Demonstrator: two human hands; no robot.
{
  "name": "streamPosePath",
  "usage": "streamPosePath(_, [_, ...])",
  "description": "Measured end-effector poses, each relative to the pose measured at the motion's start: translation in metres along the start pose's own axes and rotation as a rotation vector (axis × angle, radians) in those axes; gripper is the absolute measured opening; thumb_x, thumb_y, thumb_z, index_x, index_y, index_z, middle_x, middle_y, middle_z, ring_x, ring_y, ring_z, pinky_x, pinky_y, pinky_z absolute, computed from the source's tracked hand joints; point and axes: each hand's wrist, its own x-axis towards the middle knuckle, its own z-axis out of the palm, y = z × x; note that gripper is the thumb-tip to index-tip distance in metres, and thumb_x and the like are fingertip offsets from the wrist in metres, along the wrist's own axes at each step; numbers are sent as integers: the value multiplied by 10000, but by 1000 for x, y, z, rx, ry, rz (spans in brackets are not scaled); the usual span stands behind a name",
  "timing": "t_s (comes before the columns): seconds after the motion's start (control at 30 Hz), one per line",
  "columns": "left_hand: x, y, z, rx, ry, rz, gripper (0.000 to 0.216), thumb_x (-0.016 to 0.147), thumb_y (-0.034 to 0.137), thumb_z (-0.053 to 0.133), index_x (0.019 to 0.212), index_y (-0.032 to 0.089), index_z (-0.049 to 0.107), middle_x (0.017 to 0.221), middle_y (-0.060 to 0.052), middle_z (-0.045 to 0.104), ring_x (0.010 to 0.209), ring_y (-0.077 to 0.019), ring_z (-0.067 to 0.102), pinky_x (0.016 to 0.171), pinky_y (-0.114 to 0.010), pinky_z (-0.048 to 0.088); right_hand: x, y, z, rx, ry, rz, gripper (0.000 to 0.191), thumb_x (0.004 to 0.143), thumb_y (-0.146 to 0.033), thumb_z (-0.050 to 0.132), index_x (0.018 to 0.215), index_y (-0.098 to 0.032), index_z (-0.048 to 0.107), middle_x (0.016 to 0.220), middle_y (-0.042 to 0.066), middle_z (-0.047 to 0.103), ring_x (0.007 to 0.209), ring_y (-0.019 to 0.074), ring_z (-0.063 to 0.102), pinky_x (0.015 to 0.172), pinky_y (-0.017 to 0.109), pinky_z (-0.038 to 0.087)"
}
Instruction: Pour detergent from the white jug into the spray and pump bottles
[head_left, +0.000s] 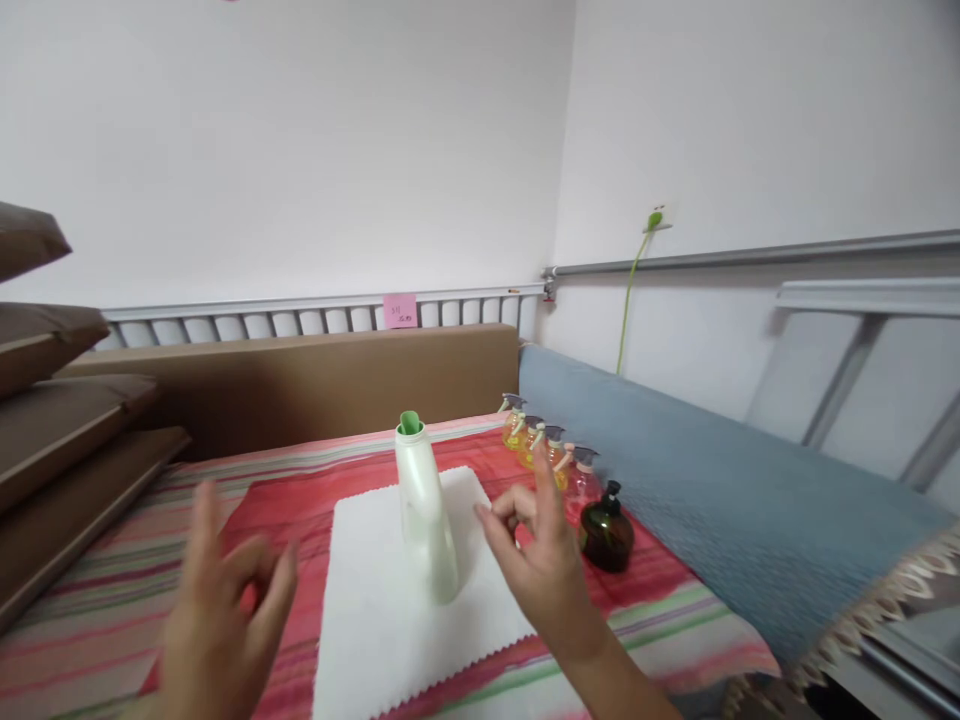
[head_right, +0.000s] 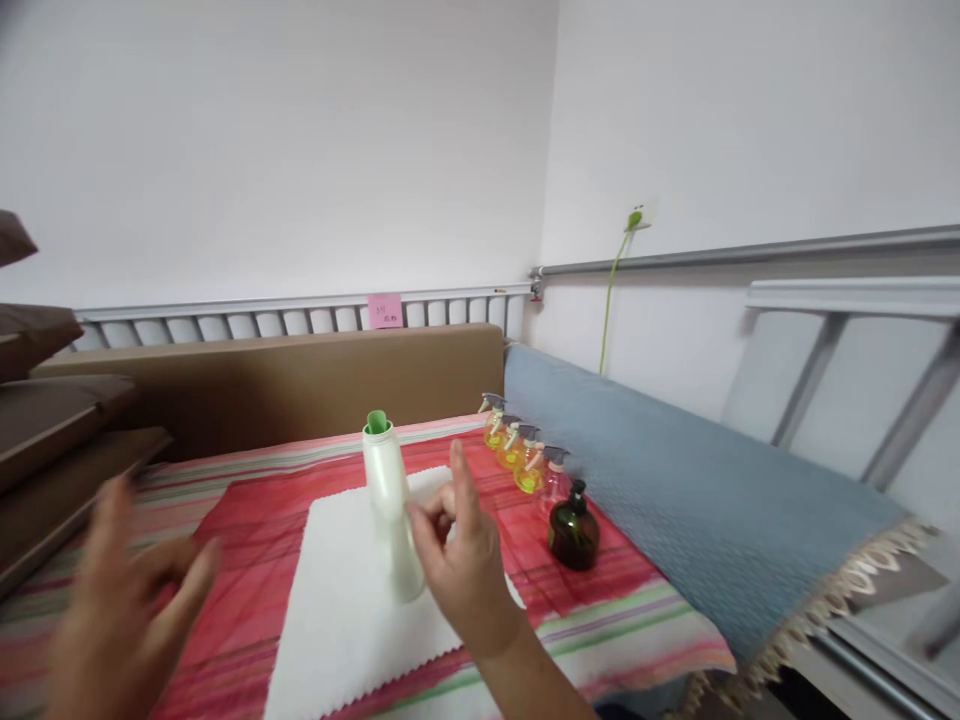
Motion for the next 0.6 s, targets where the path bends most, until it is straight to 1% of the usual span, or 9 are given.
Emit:
streamPosePath(0.1, [13, -12, 6, 14, -81, 15, 857, 780, 383, 515, 1448, 142, 34, 494, 117, 351, 426, -118, 379, 498, -223, 367, 10, 10, -3, -46, -35, 131, 724, 859, -195, 470, 1444, -241, 46, 581, -96, 400, 510, 118, 425, 588, 253, 405])
streamPosePath(0.2, [17, -25, 10, -5, -104, 18, 872, 784, 370, 520, 1447, 133, 5, 499, 123, 330, 420, -110, 366, 491, -213, 356, 15, 27, -7, -68, -60, 222, 715, 846, -209, 477, 1442, -217, 83, 575, -95, 395, 514, 123, 420, 586, 256, 387])
streamPosePath(0.3, [13, -26, 15, -28, -132, 15, 856, 787, 366, 521, 1447, 125, 31, 499, 122, 327, 414, -106, 356, 477, -206, 349, 6, 38, -2, 29, -128, 337, 677, 831, -237, 501, 1422, -207, 174, 576, -87, 391, 538, 132, 415, 591, 268, 379])
streamPosePath(0.4, [-1, -17, 29, -60, -157, 27, 763, 804, 365, 504, 1441, 151, 142, 525, 101, 377, 448, -112, 396, 486, -205, 373, -29, 32, 23, 198, -216, 455, 616, 833, -295, 492, 1389, -201, 244, 578, -77, 418, 534, 134, 439, 558, 266, 408])
streamPosePath(0.43, [-8, -12, 36, -81, -160, 31, 722, 813, 361, 497, 1433, 158, 188, 537, 93, 394, 463, -116, 416, 495, -207, 388, -46, 26, 34, 249, -265, 493, 563, 841, -311, 467, 1364, -193, 292, 559, -75, 429, 493, 130, 444, 496, 253, 408])
streamPosePath(0.47, [-16, -8, 43, -105, -167, 34, 680, 821, 356, 492, 1421, 163, 235, 548, 83, 411, 476, -120, 437, 502, -209, 402, -64, 18, 45, 434, -379, 592, 546, 829, -339, 483, 1338, -212, 331, 579, -65, 468, 472, 125, 460, 455, 245, 414])
streamPosePath(0.5, [-25, -3, 50, -126, -179, 37, 640, 827, 352, 491, 1404, 167, 284, 557, 74, 430, 487, -124, 456, 511, -212, 418, -82, 10, 56, 595, -488, 623, 542, 815, -378, 517, 1313, -227, 366, 660, -33, 539, 508, 128, 513, 466, 250, 447])
streamPosePath(0.53, [-34, 1, 56, -141, -191, 41, 601, 832, 349, 492, 1384, 171, 332, 567, 64, 451, 495, -127, 473, 521, -216, 433, -98, 2, 64, 671, -583, 582, 509, 820, -413, 526, 1283, -238, 408, 726, -5, 586, 569, 139, 565, 505, 262, 483])
streamPosePath(0.6, [-49, 9, 66, -164, -216, 69, 541, 832, 335, 508, 1342, 184, 410, 585, 43, 496, 504, -134, 498, 540, -225, 453, -121, -15, 74, 681, -630, 525, 347, 873, -431, 463, 1164, -255, 532, 692, 2, 605, 594, 154, 593, 519, 278, 509])
